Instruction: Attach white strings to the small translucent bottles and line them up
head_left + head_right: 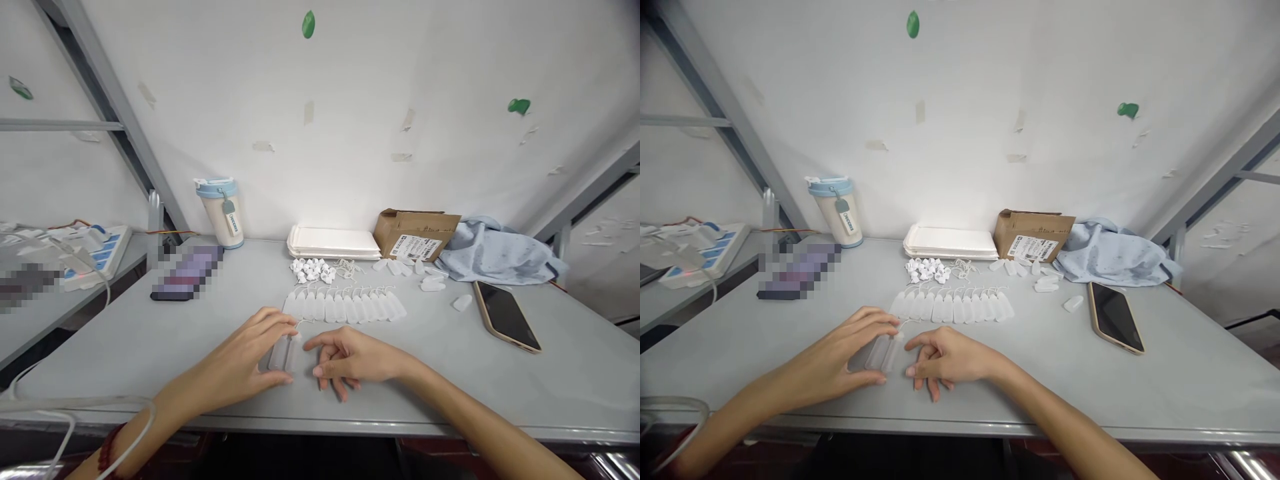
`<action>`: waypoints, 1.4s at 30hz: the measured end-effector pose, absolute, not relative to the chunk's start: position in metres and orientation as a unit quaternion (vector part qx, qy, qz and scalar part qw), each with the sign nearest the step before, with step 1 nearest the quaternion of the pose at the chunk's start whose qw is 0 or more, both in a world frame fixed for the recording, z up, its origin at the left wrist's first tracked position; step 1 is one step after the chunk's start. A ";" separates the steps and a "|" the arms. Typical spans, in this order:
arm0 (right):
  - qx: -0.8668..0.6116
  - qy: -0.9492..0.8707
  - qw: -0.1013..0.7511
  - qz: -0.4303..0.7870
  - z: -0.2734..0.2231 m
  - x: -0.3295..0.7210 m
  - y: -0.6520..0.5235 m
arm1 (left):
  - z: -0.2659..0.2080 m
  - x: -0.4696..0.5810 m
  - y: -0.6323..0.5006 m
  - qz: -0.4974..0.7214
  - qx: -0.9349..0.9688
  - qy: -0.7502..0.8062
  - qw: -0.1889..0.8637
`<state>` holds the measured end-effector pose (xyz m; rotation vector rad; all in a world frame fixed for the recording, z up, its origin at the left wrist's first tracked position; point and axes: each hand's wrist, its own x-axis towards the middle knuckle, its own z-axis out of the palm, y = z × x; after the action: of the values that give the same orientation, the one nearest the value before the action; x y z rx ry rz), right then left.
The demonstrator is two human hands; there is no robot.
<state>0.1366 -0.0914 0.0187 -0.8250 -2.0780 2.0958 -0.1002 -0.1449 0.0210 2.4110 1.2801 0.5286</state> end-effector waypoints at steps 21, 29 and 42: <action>-0.323 -0.731 0.080 0.596 0.016 0.127 -0.102 | 0.012 -0.104 -0.146 0.199 0.812 0.496 0.234; -0.326 -0.732 0.077 0.593 0.016 0.127 -0.101 | 0.009 -0.103 -0.140 0.195 0.811 0.489 0.257; -0.317 -0.732 0.069 0.599 0.014 0.127 -0.100 | 0.012 -0.103 -0.141 0.188 0.808 0.497 0.254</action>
<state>0.1267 -0.1003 0.0139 -0.9552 -2.2030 1.8033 -0.1033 -0.1408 0.0120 2.1952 1.3510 0.5100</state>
